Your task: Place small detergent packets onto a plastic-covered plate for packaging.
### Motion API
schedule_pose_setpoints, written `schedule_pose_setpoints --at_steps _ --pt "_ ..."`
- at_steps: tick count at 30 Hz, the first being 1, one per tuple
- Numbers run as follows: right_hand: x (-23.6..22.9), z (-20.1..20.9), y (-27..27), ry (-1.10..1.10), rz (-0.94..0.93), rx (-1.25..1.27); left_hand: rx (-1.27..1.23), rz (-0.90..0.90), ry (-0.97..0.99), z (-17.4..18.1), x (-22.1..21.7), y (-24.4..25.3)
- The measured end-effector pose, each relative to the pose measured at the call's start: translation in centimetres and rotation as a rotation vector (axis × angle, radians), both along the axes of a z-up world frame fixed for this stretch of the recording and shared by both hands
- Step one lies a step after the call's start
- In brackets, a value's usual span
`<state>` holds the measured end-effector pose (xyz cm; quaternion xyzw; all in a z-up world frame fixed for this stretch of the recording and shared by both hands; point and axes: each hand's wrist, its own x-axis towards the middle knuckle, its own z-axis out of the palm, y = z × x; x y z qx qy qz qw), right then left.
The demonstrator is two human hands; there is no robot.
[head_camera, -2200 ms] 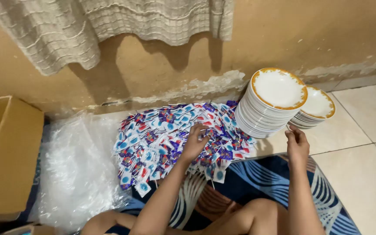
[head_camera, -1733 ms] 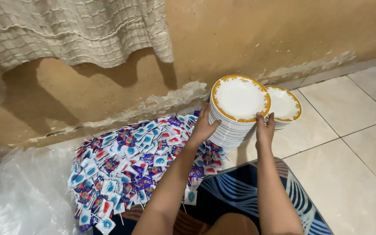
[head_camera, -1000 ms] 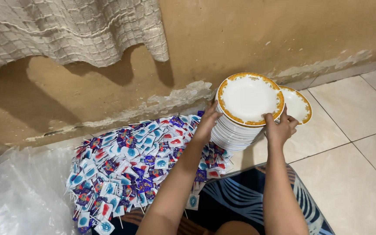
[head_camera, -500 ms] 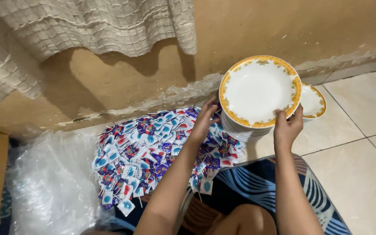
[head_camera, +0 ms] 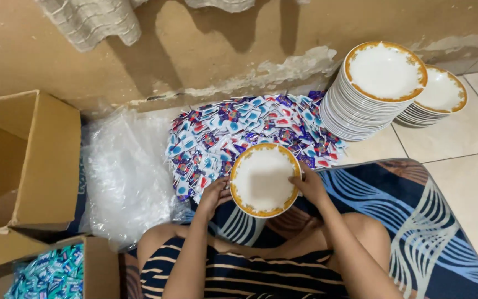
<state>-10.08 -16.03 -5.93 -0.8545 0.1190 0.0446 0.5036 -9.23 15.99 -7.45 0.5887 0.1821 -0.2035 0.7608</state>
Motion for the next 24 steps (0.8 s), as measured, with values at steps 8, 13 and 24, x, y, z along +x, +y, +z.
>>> schedule_pose_setpoints --at_steps 8,13,24 --pt "-3.3 -10.4 2.5 0.341 0.145 -0.189 0.211 -0.029 0.054 -11.3 -3.4 5.1" --pt "-4.8 -7.2 4.0 0.414 0.168 -0.240 0.384 -0.081 0.033 -13.2 -3.6 4.4" --pt "-4.0 -3.2 7.0 0.449 0.061 -0.215 0.373 -0.075 0.004 -6.1 -3.0 3.3"
